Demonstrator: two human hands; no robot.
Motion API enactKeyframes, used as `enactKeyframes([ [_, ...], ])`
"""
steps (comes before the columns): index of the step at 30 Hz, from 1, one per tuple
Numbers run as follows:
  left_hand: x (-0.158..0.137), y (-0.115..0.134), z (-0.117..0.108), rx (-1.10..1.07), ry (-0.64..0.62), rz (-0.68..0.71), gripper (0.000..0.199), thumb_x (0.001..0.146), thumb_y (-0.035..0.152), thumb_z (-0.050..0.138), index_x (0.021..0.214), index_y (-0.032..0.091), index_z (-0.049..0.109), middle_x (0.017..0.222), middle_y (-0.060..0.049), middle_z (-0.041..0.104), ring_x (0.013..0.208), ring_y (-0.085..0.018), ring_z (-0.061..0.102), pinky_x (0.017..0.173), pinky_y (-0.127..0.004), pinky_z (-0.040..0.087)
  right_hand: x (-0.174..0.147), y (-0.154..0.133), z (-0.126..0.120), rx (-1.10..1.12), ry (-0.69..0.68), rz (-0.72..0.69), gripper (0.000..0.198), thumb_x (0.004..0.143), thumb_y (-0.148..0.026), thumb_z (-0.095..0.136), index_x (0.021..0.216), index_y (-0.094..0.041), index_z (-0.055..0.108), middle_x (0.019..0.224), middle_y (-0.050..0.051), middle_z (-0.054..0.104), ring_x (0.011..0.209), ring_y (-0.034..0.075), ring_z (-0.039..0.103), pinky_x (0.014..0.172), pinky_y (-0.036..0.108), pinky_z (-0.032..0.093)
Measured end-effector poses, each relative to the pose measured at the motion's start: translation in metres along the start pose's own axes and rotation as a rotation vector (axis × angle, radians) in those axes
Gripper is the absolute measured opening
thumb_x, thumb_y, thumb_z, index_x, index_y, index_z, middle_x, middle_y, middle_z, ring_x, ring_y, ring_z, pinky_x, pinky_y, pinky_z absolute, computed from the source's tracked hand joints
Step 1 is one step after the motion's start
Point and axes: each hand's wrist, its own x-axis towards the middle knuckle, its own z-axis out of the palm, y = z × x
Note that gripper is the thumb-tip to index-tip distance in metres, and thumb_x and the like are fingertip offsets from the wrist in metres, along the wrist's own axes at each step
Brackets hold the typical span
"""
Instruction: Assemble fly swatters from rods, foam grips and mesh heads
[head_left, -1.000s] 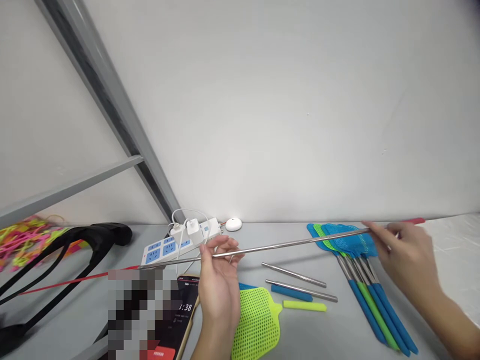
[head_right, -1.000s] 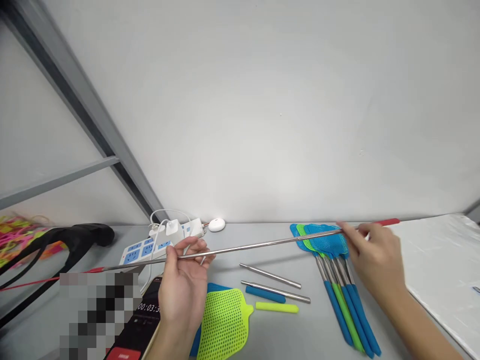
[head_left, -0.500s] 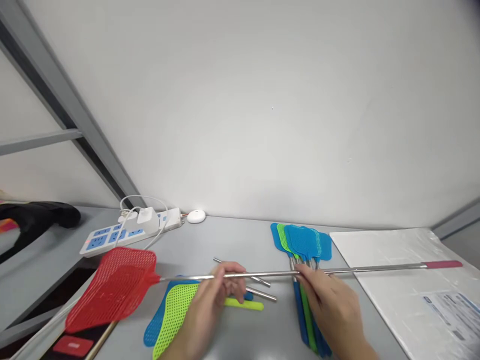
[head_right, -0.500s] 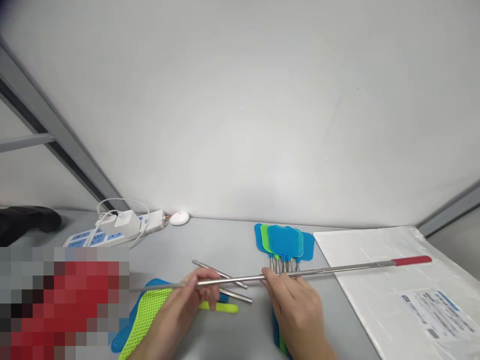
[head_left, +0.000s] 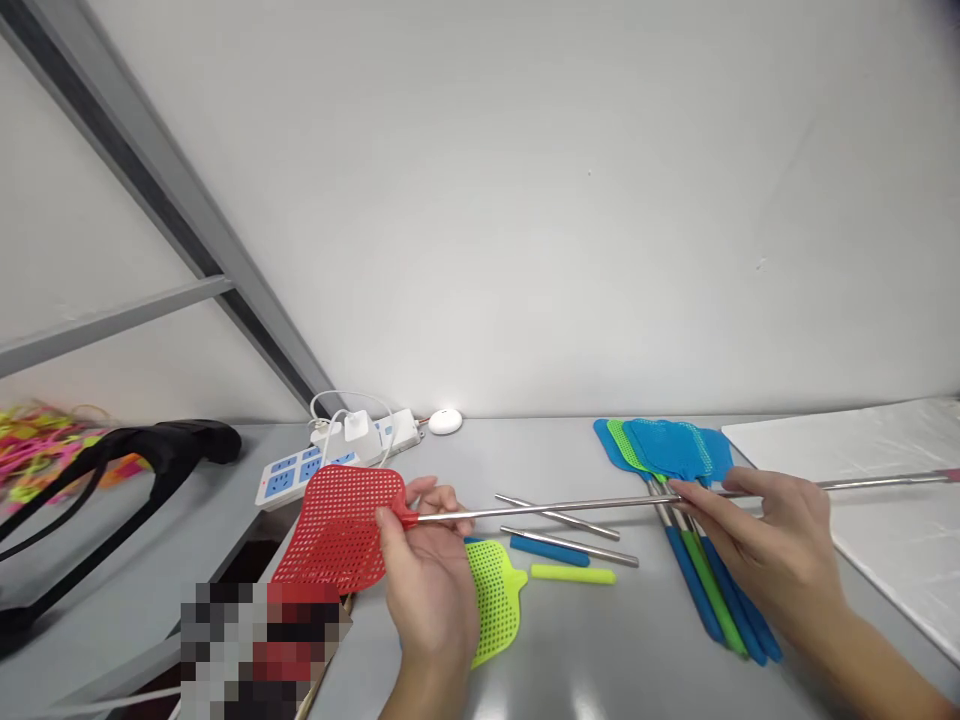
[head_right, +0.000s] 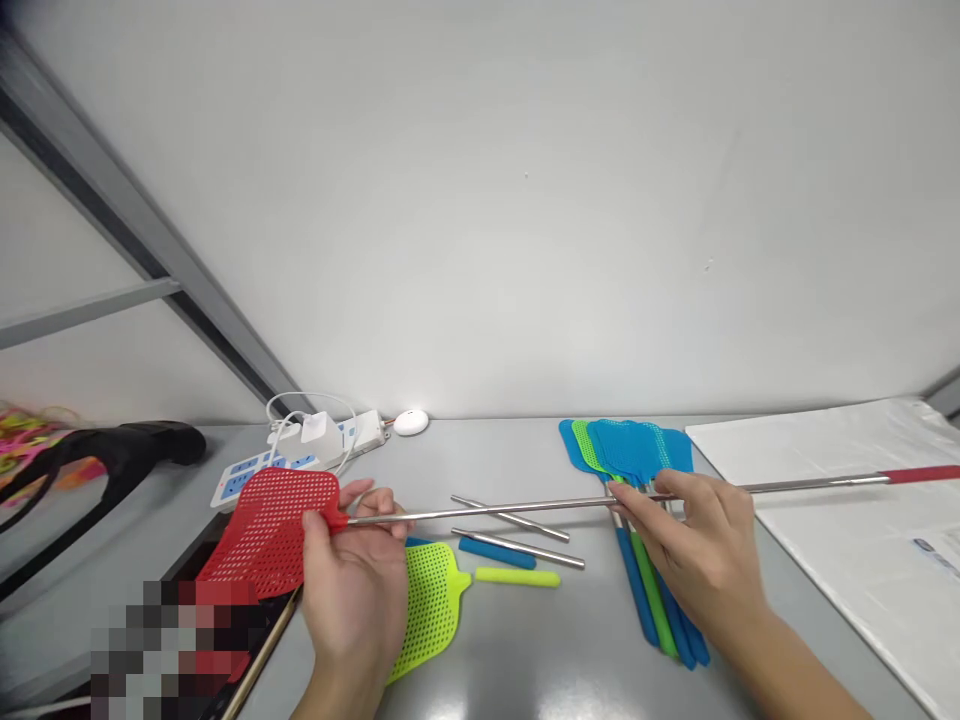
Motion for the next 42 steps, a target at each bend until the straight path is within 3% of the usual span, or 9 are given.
enactKeyframes([
  [3,0.007,0.007,-0.003,-0.025,0.07,0.037,0.037,0.096,0.048,0.039,0.102,0.02,0.062,0.087,-0.006,0.063,0.07,-0.014,0.053,0.067,-0.026,0.043,0.003,-0.008,0.002,0.095,0.026,-0.146,0.023,0.084,-0.009,0.069,0.103,-0.023,0.07,0.093,0.007,0.068,0.085,0.021,0.063,0.09,0.045,0.046],
  [8,-0.005,-0.005,0.0,0.012,0.076,-0.043,0.032,0.096,0.047,0.038,0.106,0.022,0.057,0.088,-0.005,0.067,0.065,-0.014,0.053,0.07,-0.029,0.042,0.0,-0.027,0.0,0.263,0.051,-0.209,0.046,0.079,0.005,0.066,0.12,-0.016,0.063,0.087,0.008,0.071,0.079,0.02,0.064,0.071,0.035,0.05],
  [12,-0.042,-0.028,0.008,0.053,-0.079,-0.2,0.039,0.097,0.055,0.034,0.105,0.022,0.053,0.074,-0.004,0.066,0.07,-0.019,0.058,0.071,-0.032,0.044,-0.008,-0.043,-0.005,0.38,-0.06,-0.26,0.053,0.08,0.006,0.065,0.129,-0.013,0.057,0.088,0.01,0.071,0.077,0.019,0.063,0.068,0.032,0.048],
  [15,-0.054,-0.041,0.014,0.077,-0.154,-0.21,0.045,0.096,0.059,0.029,0.101,0.022,0.054,0.072,-0.004,0.066,0.073,-0.021,0.059,0.071,-0.033,0.045,-0.009,-0.049,-0.006,0.362,-0.081,-0.25,0.05,0.081,0.006,0.064,0.127,-0.014,0.057,0.085,0.007,0.07,0.073,0.016,0.062,0.066,0.029,0.045],
  [21,-0.009,-0.049,0.049,0.098,-0.094,-0.067,0.042,0.096,0.049,0.039,0.085,0.016,0.063,0.069,-0.003,0.058,0.068,-0.014,0.055,0.064,-0.025,0.042,0.005,-0.045,-0.005,0.14,-0.139,-0.186,0.018,0.092,-0.022,0.064,0.109,-0.018,0.066,0.078,0.002,0.071,0.064,0.016,0.063,0.064,0.029,0.042],
  [25,0.019,-0.037,0.073,0.073,-0.14,0.084,0.045,0.097,0.047,0.037,0.078,0.017,0.065,0.067,-0.002,0.058,0.065,-0.013,0.054,0.064,-0.024,0.042,0.001,-0.023,-0.005,0.07,-0.188,-0.096,0.024,0.097,-0.037,0.053,0.102,-0.019,0.068,0.079,0.003,0.072,0.068,0.018,0.067,0.065,0.029,0.043],
  [28,0.027,-0.026,0.061,0.093,-0.184,0.16,0.05,0.096,0.049,0.039,0.072,0.016,0.068,0.062,-0.003,0.056,0.061,-0.014,0.052,0.059,-0.025,0.04,-0.004,-0.008,-0.008,0.067,-0.205,-0.089,0.028,0.098,-0.041,0.051,0.102,-0.02,0.069,0.081,0.002,0.072,0.071,0.019,0.068,0.065,0.029,0.043],
  [35,0.041,-0.012,-0.003,0.132,-0.089,0.249,0.049,0.094,0.051,0.045,0.07,0.016,0.069,0.059,-0.002,0.054,0.056,-0.012,0.046,0.055,-0.023,0.038,-0.006,-0.012,-0.004,0.114,-0.259,-0.209,0.028,0.097,-0.041,0.05,0.102,-0.02,0.069,0.086,0.005,0.071,0.07,0.02,0.066,0.066,0.032,0.044],
  [42,0.039,-0.006,-0.008,0.11,-0.057,0.199,0.047,0.094,0.048,0.044,0.074,0.015,0.069,0.064,-0.002,0.056,0.055,-0.011,0.046,0.051,-0.023,0.037,-0.013,0.007,0.007,0.117,-0.359,-0.216,0.034,0.099,-0.043,0.044,0.114,-0.021,0.065,0.089,0.005,0.069,0.067,0.019,0.065,0.06,0.031,0.045],
])
